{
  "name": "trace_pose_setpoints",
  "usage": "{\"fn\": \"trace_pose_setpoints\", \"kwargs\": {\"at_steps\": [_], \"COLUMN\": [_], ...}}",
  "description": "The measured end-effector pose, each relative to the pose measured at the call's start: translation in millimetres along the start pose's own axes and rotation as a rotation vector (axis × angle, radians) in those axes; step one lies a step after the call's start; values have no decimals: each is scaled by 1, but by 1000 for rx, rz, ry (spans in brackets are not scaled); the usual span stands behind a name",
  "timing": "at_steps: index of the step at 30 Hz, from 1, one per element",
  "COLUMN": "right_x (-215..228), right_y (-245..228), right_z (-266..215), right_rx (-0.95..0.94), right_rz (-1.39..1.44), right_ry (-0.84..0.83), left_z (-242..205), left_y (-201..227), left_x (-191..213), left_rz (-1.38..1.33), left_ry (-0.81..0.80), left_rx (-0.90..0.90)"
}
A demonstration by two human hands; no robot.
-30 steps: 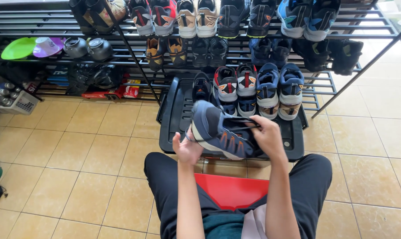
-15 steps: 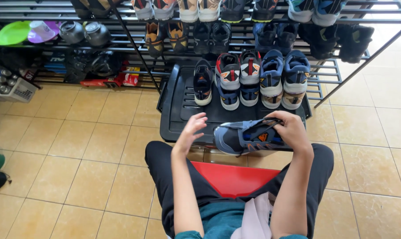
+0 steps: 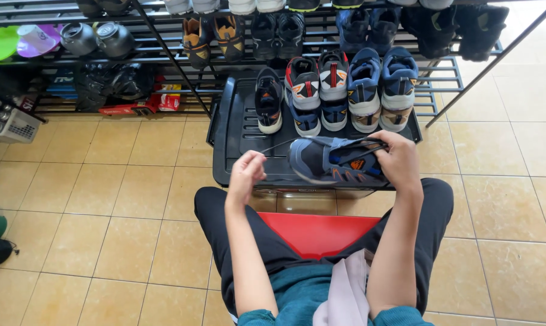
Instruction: The person sits on a red stool and laces a dark blue sneaker with orange accents. They thread the laces through the eyelets, pull them tight, and tie a knot. The person then lifts the shoe to inspect the lacing before placing it back down.
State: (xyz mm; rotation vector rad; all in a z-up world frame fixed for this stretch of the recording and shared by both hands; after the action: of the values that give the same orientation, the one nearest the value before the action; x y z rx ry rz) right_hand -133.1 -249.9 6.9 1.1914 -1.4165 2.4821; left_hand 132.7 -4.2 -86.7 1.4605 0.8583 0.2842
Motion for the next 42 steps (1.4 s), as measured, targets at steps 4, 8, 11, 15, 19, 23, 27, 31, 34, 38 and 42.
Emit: {"fn": "trace_pose_setpoints", "kwargs": {"at_steps": [4,8,11,15,19,23,27,31,34,38,42], "right_x": [6,0,-8,-12,-12,-18,-15,-12,-11,-12,-9], "right_y": [15,18,17,3,-4,11,20,24,15,2,4], "right_z": [-2,-3,-3,-5,-4,-2,-4,-5,-7,-7,-5], "right_rx": [-44,-49,-71,-119,-130,-183,-225,-233,-241,-206,-164], "right_rz": [-2,-17,-5,-78,-89,-133,-163,-160,-127,-92,-101], "right_ry": [16,-5,-24,-75,-87,-99,-107,-105,-125,-107,-95], "left_z": [-12,-19,-28,-35,-34,-29,-34,-29,-26,-30,-12], "left_y": [28,58,77,87,72,59,59,46,51,80,51], "left_x": [5,-7,-13,11,38,36,17,4,-12,-36,1], "left_rz": [-137,-308,-306,-158,-90,19,211,118,-140,-728,-960], "left_ry": [27,-20,63,448,538,387,167,-73,-220,-286,78], "left_rx": [-46,-219,-326,-455,-409,-224,-90,-52,-155,-191,-119]}}
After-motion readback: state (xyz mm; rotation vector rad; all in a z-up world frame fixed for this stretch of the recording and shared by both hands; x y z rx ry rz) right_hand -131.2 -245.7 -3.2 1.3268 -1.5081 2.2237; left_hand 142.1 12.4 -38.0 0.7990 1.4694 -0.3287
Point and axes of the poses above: each hand's wrist, its own z-axis towards the middle knuckle, its own x-axis out of the back of the hand, y = z × x, the point moved 8 cm from there along z, towards the middle knuckle, and after that the axes turned 3 degrees about x, right-handed, at the moved point
